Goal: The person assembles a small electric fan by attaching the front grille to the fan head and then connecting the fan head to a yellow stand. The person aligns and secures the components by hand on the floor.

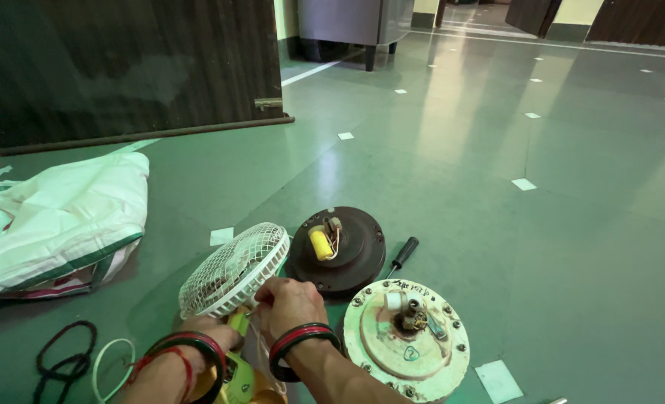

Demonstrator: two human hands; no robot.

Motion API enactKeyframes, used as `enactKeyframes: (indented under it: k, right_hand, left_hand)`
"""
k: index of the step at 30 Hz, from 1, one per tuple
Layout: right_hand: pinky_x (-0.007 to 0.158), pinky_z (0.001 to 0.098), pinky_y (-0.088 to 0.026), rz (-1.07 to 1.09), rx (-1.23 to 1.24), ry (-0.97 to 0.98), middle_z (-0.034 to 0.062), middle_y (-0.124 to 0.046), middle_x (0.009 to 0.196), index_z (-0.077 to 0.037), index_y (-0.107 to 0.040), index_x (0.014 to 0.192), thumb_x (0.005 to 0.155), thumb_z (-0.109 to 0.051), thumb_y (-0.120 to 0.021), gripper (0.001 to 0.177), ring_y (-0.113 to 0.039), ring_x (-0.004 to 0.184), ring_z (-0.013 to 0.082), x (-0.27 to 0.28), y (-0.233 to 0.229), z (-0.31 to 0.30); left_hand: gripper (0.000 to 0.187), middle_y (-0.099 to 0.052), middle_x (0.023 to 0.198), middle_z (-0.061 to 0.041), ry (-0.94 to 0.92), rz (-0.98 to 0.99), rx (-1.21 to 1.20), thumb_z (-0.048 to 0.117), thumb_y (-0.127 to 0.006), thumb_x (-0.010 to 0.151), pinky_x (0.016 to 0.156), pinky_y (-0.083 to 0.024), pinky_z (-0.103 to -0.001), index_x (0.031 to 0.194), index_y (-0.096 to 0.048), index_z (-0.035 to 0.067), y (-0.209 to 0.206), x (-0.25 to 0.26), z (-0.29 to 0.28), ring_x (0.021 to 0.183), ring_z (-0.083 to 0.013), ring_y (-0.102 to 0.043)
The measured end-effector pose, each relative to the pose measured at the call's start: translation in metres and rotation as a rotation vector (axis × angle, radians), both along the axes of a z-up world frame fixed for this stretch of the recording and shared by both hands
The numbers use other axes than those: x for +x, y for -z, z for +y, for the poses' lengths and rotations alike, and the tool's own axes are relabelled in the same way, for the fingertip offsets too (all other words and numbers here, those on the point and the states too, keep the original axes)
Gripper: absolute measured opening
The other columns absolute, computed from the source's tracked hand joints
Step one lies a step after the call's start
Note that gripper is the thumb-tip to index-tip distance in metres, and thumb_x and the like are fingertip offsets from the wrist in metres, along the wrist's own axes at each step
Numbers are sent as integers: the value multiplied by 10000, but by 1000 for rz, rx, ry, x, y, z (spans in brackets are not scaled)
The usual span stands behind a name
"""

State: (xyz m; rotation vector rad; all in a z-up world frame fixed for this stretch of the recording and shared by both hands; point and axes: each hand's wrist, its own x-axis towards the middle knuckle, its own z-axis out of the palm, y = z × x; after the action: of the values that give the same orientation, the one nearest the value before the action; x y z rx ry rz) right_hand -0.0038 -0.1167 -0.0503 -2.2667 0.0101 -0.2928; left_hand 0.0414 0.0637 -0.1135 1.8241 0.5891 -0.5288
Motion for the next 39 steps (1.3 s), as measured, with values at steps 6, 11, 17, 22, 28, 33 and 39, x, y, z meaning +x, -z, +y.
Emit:
enactKeyframes:
  k: [6, 11, 17, 22, 28, 33, 39]
  right_hand:
    - [859, 390, -567, -4, 22, 10, 122, -763, 922, -122, -792, 932, 756, -148, -720, 192, -730, 906, 315, 3, 2, 2]
    - [852, 383, -570, 15, -1, -85, 127, -764, 888, -120, -790, 920, 755, -186, -756, 181, -736, 871, 304, 4, 4, -1]
    - [836, 380, -577, -60, -13, -113, 125, -762, 913, -122, -794, 924, 758, -148, -749, 174, -739, 869, 301, 8, 12, -2]
    - [840, 392, -578, -126, -15, -90, 125, -763, 934, -125, -796, 921, 787, -119, -712, 159, -735, 878, 310, 7, 17, 1]
    - [840, 409, -573, 37, 15, 49, 147, -748, 912, -146, -804, 939, 783, -174, -738, 172, -729, 881, 327, 6, 10, 11]
    - [844, 401, -580, 96, 121, 118, 150, -751, 901, -136, -805, 908, 752, -196, -750, 176, -741, 901, 320, 5, 5, 13]
    - [870, 425, -556, 23, 73, 158, 148, -758, 926, -83, -781, 835, 747, -187, -758, 138, -719, 952, 347, 13, 13, 17]
  left_hand:
    - [375, -759, 999, -203, -51, 27, -73, 228, -733, 844, 819, -558, -478, 1147, -731, 7, 1, 3, 3, 863, -371, -713]
    - [359, -763, 974, -204, -81, 58, -130, 193, -737, 830, 788, -561, -484, 1131, -728, -3, 6, 2, 0, 818, -372, -713]
    - [342, -769, 943, -205, -117, 92, -193, 150, -741, 813, 751, -565, -491, 1112, -725, -15, 10, 2, 4, 764, -373, -714]
    - [343, -771, 905, -203, -114, 156, -289, 165, -730, 828, 709, -558, -485, 1108, -720, -32, 16, 7, 8, 712, -366, -701]
    - [349, -753, 886, -202, -128, 174, -298, 200, -721, 848, 682, -549, -494, 1121, -715, -18, 16, 4, 9, 694, -357, -676]
    - [430, -754, 993, -178, -266, 26, -311, 236, -772, 815, 704, -554, -481, 1173, -702, 7, 4, 0, -2, 788, -334, -692]
    - [1549, -614, 1331, -225, 3, -371, 332, 347, -987, 624, 1062, -515, -378, 1600, 144, -63, -39, 8, -27, 1154, -308, -673]
